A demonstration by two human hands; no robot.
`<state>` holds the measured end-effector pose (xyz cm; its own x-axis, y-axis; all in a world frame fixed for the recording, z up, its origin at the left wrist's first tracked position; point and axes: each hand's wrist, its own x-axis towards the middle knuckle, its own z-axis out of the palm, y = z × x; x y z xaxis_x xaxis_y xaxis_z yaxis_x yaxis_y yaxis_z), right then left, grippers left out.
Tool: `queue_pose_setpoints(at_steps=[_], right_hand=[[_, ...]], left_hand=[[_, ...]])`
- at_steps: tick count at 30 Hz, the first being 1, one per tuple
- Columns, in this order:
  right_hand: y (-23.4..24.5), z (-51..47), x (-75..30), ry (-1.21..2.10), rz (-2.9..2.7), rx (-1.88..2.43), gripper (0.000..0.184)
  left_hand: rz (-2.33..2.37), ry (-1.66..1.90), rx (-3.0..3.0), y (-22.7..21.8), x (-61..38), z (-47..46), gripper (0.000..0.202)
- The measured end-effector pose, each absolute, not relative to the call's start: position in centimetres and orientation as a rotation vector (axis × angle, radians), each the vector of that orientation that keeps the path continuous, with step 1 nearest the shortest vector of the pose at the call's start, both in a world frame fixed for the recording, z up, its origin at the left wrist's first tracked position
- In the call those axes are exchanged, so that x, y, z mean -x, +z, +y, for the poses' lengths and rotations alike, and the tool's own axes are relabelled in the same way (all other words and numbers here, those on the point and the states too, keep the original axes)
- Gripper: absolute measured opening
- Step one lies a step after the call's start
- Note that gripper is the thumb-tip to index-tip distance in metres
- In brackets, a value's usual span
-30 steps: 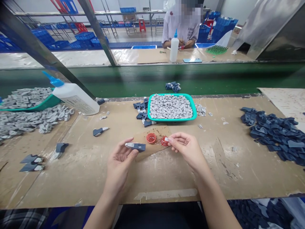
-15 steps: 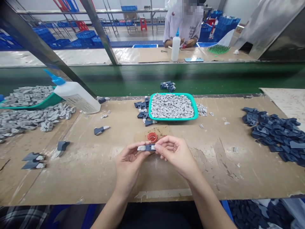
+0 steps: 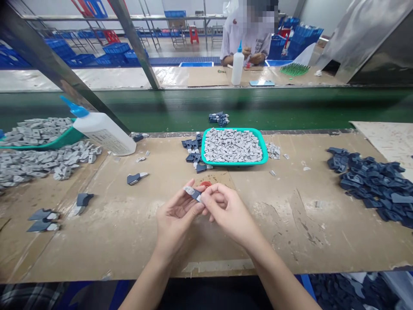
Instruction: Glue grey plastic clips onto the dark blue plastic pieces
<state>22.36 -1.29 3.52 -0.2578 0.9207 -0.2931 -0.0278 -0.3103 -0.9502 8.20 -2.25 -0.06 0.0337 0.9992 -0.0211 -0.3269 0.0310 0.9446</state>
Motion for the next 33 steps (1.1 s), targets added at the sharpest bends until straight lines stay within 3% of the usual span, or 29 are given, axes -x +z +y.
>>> queue_pose_setpoints(at_steps=[4, 10, 15, 19, 25, 27, 33], right_hand=[[3.8, 0.6, -24.2, 1.53, -1.31, 1.399, 0.051], [3.8, 8.1, -29.7, 0.726, -1.799, 1.801, 0.03], [3.4, 15.4, -29.3, 0.332, -1.943, 1.906, 0.024], [2.9, 18.8, -26.6, 0.374, -2.065, 1.808, 0.016], [2.1, 19.8, -24.8, 0.359, -2.128, 1.8, 0.012], [2.1, 19.5, -25.1, 0.351, -2.136, 1.777, 0.017], [3.1, 15.3, -28.8, 0.487, -1.914, 1.646, 0.023]], left_hand=[[1.169, 1.379, -1.06, -0.6, -6.3, -0.8, 0.056], [1.943, 1.256, -1.803, -1.3, 3.9, 1.1, 0.055], [2.483, 0.685, -2.035, -0.5, 11.2, 2.2, 0.059], [2.44, 0.248, -2.12, -0.1, 13.5, 2.9, 0.056], [2.117, 0.883, -2.483, 3.8, 7.5, 9.0, 0.042], [1.903, 0.904, -2.485, 5.1, 3.8, 14.0, 0.042], [1.58, 0.45, -2.496, 3.6, -3.6, 30.3, 0.088]])
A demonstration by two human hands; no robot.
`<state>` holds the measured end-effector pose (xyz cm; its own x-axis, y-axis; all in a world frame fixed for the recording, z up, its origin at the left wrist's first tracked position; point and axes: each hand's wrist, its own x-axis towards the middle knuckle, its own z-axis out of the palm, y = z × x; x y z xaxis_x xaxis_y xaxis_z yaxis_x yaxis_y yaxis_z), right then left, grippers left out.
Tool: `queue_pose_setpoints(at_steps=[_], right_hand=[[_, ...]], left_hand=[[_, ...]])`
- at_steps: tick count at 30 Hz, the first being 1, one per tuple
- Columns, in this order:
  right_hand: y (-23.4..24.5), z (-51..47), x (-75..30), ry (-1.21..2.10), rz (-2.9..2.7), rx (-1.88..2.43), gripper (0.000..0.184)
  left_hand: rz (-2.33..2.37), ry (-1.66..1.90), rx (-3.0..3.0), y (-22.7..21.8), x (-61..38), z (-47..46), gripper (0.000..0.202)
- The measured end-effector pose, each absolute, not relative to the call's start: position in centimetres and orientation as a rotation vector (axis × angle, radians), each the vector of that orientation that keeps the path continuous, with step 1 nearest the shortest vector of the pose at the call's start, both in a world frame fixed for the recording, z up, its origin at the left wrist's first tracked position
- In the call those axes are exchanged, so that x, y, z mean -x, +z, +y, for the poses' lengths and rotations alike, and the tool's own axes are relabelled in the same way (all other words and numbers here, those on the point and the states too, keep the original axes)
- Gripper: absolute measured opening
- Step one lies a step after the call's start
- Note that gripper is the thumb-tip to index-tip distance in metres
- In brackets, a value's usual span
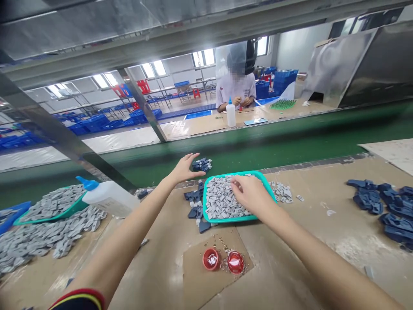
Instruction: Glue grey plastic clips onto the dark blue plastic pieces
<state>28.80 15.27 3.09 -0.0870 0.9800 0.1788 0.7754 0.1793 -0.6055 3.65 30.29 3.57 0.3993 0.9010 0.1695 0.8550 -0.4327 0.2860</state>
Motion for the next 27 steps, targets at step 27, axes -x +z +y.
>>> queue_pose_setpoints(at_steps=[27], right_hand=[[-0.4, -0.5, -29.0, 1.476, -0.684, 1.228, 0.051]], left_hand=[[1.457, 0.366, -2.255, 2.3, 3.2, 21.1, 0.045]])
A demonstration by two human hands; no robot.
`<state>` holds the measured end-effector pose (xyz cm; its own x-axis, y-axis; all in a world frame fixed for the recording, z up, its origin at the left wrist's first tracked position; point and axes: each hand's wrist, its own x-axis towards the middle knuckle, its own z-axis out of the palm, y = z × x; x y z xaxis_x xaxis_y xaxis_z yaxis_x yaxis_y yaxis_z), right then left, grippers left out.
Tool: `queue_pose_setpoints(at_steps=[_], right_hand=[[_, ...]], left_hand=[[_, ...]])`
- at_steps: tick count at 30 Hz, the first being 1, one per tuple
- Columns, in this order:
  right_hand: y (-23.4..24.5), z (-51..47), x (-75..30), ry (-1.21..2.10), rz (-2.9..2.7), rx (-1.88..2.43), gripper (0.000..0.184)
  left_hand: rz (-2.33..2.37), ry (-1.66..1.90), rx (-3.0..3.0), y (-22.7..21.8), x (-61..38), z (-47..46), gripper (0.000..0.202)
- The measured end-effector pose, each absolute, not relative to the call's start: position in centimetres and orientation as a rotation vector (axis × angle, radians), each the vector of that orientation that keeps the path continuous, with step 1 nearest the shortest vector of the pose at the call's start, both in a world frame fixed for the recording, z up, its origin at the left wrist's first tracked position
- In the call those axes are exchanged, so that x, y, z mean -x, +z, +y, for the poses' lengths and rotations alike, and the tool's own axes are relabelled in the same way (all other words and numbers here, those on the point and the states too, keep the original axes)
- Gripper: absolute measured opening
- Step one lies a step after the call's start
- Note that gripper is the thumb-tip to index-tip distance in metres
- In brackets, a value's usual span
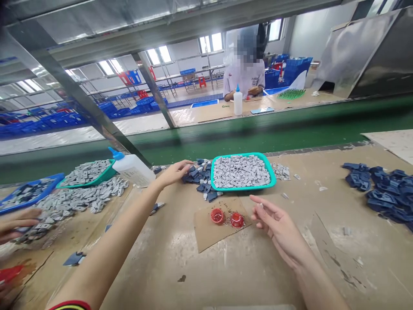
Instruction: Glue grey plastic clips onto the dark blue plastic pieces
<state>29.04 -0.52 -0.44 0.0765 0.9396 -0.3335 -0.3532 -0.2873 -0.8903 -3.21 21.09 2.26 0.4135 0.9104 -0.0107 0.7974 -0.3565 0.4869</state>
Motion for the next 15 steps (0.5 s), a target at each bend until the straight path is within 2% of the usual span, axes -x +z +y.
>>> queue_pose_setpoints(at_steps=[4, 9, 15], right_hand=[[-0.2, -1.4, -29.0, 1.441, -0.71, 1.274, 0.06], [-0.5, -2.3, -28.8, 1.323, -0.736, 1.366, 0.045], [-0.9, -2.2, -27.6, 1.239, -0.824, 1.391, 0.043]], left_hand=[[1.548, 0.438, -2.233, 2.7, 1.9, 23.6, 0.037], [1.472, 0.479, -2.13, 1.8, -1.5, 26.3, 0.03], [1.401, 0.798, -1.75, 1.9, -2.1, 24.9, 0.024]])
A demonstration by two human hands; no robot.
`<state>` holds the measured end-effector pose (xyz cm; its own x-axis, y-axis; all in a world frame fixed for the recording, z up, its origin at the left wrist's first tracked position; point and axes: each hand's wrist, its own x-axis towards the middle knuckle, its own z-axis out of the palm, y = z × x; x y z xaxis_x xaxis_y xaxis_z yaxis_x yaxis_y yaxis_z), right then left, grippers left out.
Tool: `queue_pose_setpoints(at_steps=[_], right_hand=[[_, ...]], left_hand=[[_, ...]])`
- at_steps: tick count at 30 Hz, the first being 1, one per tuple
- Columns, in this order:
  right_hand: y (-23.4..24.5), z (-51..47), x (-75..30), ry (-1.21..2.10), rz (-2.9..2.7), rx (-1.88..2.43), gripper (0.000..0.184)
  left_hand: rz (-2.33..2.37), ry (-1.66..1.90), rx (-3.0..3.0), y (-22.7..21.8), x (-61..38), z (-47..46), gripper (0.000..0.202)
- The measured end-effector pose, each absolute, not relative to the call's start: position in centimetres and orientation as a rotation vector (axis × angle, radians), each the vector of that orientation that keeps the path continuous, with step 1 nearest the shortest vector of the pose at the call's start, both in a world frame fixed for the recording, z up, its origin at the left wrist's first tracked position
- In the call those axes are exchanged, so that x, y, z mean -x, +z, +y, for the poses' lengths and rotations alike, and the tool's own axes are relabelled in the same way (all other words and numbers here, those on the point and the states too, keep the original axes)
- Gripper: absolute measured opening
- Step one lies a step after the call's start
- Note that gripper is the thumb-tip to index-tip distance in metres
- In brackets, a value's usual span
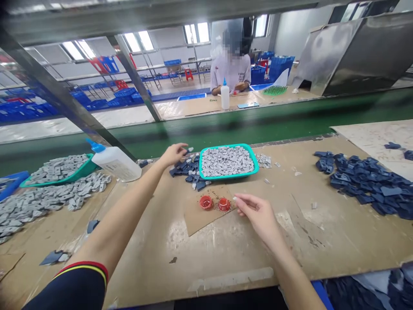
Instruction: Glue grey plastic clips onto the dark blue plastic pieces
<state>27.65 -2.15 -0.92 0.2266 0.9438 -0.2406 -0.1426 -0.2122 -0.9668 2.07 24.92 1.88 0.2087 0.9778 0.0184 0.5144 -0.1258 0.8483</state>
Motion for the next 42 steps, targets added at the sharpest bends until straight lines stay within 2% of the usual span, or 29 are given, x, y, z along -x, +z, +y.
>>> queue_pose_setpoints(at_steps=[5, 9, 11, 16, 23, 26, 32, 42], right_hand=[[-1.4, -0.8, -26.0, 1.264, -0.9, 1.439, 0.037], [-1.6, -0.3, -25.6, 1.258, -0.954, 1.463, 0.038], [-1.7, -0.4, -25.8, 1.25, -0.946, 1.486, 0.039], [-2.0, -0.5, -26.0, 1.261, -0.938, 1.491, 0.04], [-1.5, -0.6, -26.4, 1.273, -0.936, 1.459, 0.036], [-0.5, -1.1, -26.6, 1.297, -0.918, 1.418, 0.033], [2.8, -2.4, -25.4, 1.41, -0.935, 1.287, 0.026], [3.9, -2.3, -23.6, 1.522, -1.024, 1.154, 0.021]], left_hand=[[1.265, 1.132, -1.321, 4.1, -0.5, 19.0, 0.04], [0.986, 1.313, -0.716, 5.5, 0.7, 12.8, 0.026], [0.97, 1.362, -0.62, 5.6, 1.1, 10.4, 0.021], [1.087, 1.42, -0.763, 4.8, 1.5, 7.3, 0.013], [1.153, 1.454, -0.83, 4.2, -0.2, 3.4, 0.027], [1.163, 1.437, -0.849, 3.1, -2.2, 1.5, 0.03], [1.072, 1.334, -0.887, 1.1, -6.5, -0.7, 0.022], [1.017, 1.305, -1.019, 2.1, -7.7, -1.6, 0.02]])
